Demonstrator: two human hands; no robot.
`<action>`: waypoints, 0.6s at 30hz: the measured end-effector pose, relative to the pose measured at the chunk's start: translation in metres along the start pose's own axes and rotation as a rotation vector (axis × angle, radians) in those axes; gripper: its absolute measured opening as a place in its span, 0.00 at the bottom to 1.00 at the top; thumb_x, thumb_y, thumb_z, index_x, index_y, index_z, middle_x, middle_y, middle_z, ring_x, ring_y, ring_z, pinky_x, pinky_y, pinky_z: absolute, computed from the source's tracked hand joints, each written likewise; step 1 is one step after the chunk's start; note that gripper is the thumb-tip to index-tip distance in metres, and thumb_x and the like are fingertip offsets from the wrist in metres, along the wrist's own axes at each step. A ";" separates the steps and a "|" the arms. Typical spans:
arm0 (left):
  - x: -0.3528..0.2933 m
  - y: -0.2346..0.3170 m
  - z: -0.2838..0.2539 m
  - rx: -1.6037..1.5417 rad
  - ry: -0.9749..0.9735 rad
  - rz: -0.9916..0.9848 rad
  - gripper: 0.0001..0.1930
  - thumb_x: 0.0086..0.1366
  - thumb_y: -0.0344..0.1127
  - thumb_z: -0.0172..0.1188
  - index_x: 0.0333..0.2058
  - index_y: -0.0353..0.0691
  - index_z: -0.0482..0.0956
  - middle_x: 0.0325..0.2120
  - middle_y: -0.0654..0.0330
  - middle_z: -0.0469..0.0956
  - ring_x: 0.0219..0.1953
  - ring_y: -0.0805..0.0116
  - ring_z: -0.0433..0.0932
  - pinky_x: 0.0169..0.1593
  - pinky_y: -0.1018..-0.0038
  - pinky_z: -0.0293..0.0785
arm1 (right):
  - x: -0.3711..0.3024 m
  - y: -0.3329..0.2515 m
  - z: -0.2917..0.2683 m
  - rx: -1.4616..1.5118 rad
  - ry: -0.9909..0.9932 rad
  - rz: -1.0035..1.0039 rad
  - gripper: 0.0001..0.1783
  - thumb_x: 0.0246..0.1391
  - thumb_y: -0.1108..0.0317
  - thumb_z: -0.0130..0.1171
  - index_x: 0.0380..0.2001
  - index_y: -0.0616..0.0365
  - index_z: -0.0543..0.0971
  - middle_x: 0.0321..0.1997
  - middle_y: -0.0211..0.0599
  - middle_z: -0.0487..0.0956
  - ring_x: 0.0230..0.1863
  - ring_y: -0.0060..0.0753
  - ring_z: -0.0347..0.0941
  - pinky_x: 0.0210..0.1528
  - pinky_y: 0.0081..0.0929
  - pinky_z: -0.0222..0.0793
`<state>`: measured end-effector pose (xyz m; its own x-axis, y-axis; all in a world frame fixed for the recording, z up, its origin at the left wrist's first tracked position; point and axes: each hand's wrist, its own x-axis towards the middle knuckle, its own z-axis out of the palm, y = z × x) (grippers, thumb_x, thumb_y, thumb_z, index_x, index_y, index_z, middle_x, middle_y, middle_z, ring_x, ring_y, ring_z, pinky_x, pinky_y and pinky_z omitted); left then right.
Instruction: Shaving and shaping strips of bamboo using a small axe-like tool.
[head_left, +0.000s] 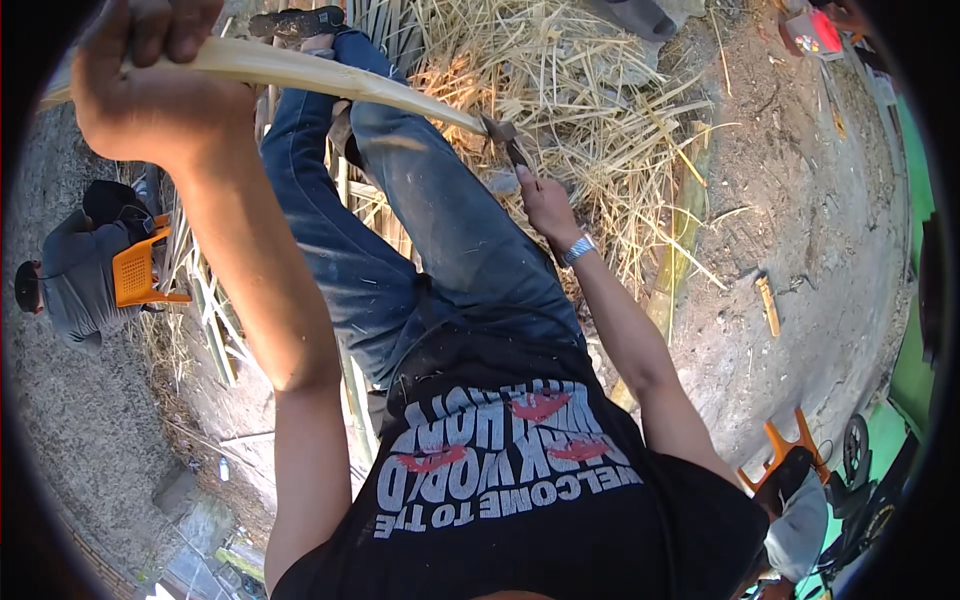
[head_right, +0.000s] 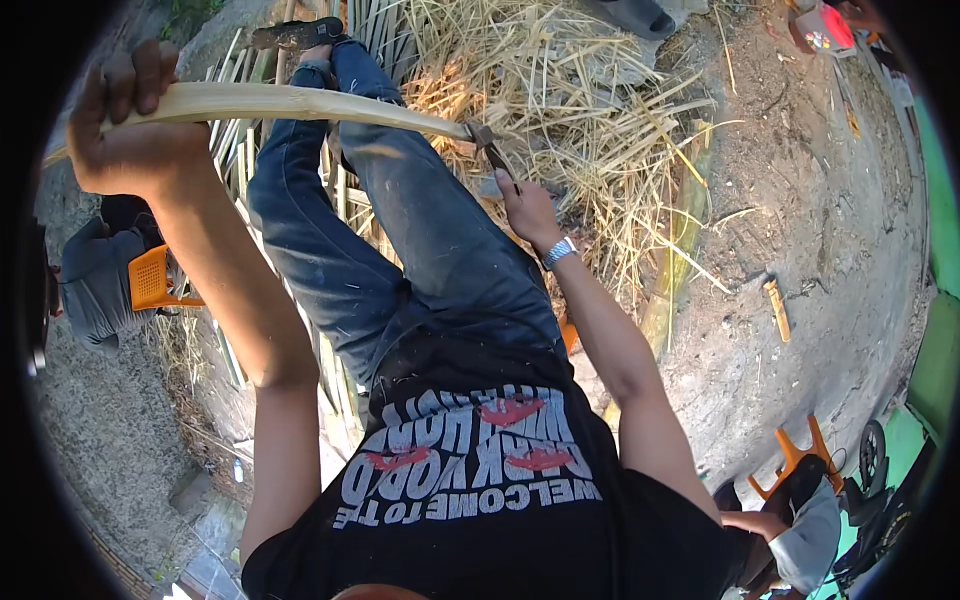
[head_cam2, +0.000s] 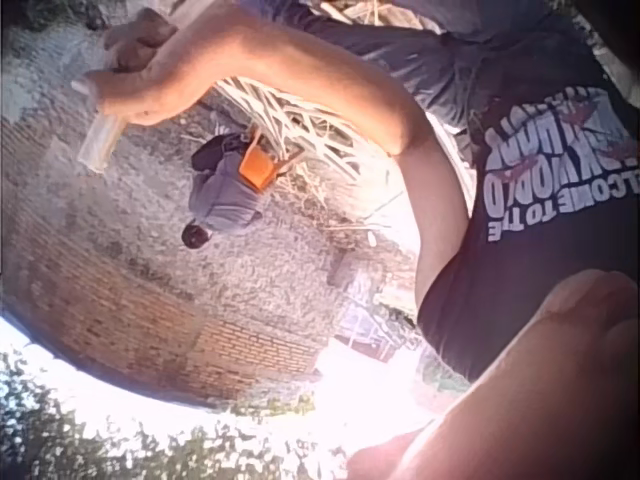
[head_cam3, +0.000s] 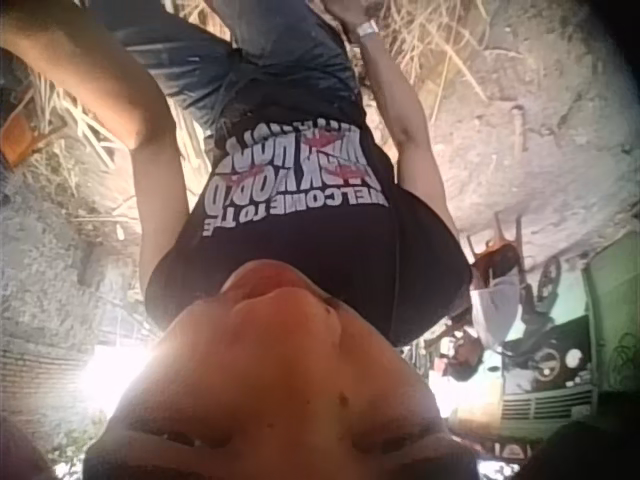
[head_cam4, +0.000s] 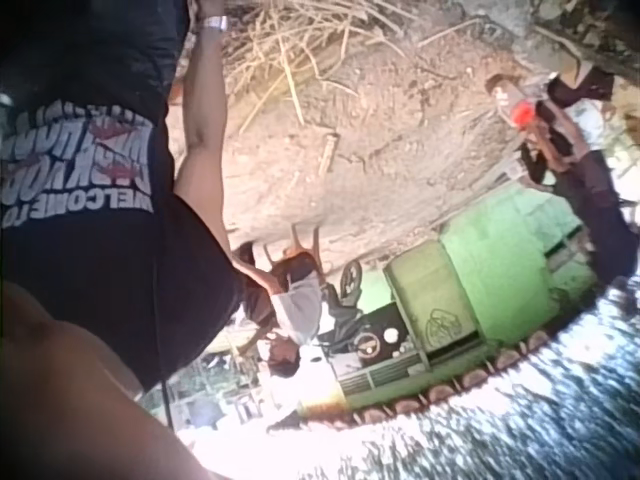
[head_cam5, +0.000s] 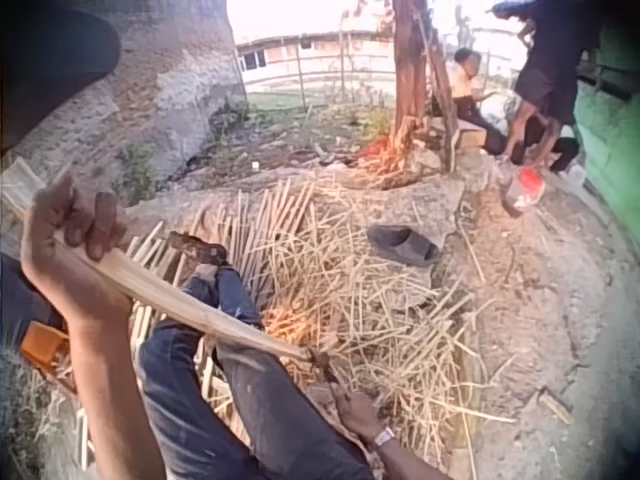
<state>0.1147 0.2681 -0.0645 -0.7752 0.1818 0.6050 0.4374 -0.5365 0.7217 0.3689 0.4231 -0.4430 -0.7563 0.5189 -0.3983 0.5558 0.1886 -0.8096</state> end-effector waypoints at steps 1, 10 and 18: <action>0.006 0.001 -0.009 0.010 0.007 0.000 0.12 0.57 0.32 0.51 0.20 0.49 0.57 0.17 0.68 0.54 0.17 0.73 0.54 0.30 0.66 0.58 | 0.004 -0.006 -0.005 -0.002 -0.012 -0.002 0.42 0.67 0.32 0.43 0.17 0.63 0.72 0.15 0.37 0.70 0.19 0.35 0.67 0.26 0.39 0.61; 0.010 0.000 0.002 0.062 0.015 0.037 0.11 0.57 0.29 0.47 0.20 0.48 0.56 0.17 0.66 0.52 0.17 0.71 0.54 0.29 0.68 0.61 | -0.021 -0.034 0.005 0.182 0.133 -0.227 0.42 0.67 0.32 0.45 0.18 0.62 0.74 0.18 0.39 0.72 0.19 0.30 0.69 0.24 0.36 0.63; -0.011 0.002 0.029 0.218 0.154 0.162 0.14 0.63 0.33 0.51 0.20 0.46 0.58 0.16 0.67 0.53 0.17 0.73 0.55 0.28 0.68 0.60 | 0.003 -0.056 -0.033 0.105 0.020 -0.024 0.41 0.67 0.32 0.45 0.17 0.61 0.73 0.14 0.34 0.71 0.15 0.30 0.68 0.21 0.34 0.63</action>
<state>0.1374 0.2886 -0.0603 -0.7400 -0.0282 0.6720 0.6356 -0.3562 0.6849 0.3467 0.4420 -0.3847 -0.7611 0.5324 -0.3705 0.4978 0.1134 -0.8598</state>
